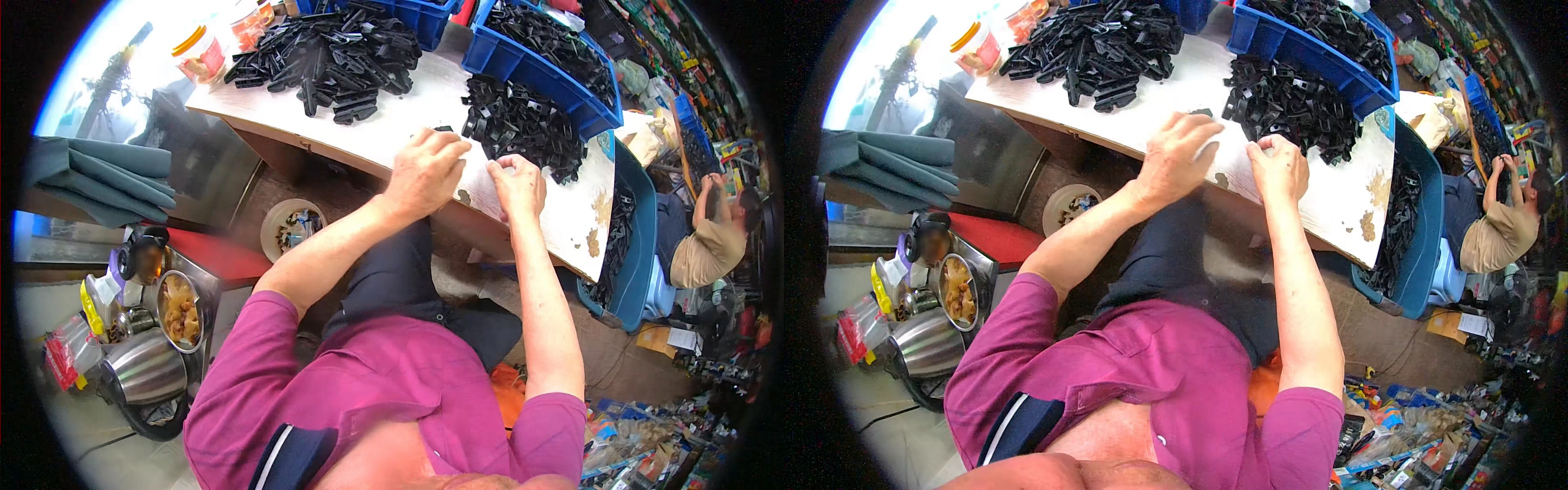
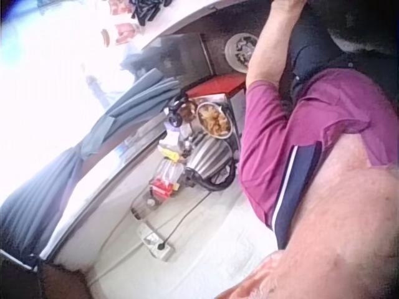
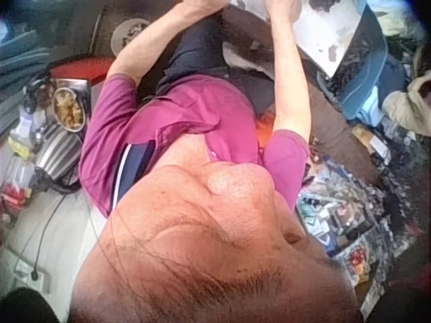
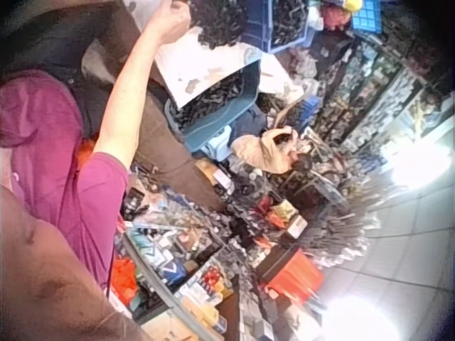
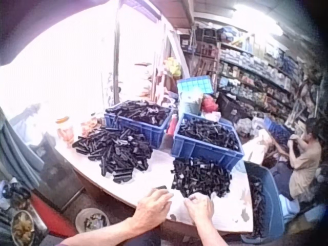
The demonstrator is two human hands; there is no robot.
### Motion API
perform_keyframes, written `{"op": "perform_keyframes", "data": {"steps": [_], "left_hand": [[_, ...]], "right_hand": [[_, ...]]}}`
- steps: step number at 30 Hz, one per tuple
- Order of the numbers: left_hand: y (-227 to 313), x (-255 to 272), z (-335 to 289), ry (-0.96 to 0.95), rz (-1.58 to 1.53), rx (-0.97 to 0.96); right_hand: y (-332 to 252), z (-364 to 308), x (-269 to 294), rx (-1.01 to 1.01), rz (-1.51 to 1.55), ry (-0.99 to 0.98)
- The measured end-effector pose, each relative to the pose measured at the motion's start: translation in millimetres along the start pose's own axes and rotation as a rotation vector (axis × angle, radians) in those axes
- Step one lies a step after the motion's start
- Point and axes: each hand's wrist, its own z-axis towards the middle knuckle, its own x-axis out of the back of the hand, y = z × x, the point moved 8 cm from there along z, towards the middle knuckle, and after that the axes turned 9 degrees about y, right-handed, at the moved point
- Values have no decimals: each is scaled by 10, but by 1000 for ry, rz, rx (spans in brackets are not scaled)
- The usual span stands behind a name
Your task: The person assembles small black plastic components by taking pieces from piles on the desk and connecting them together by hand.
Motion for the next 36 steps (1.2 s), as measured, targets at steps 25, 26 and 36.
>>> {"op": "perform_keyframes", "data": {"steps": [25,26,36], "left_hand": [[15,-681,-24,-347,52,-111],[18,-677,-23,-323,49,-112],[-83,-771,-108,-279,-154,352]], "right_hand": [[-41,-37,30,-50,162,-81],[-17,-32,40,-64,199,-89],[25,-159,-41,-84,719,-266]]}}
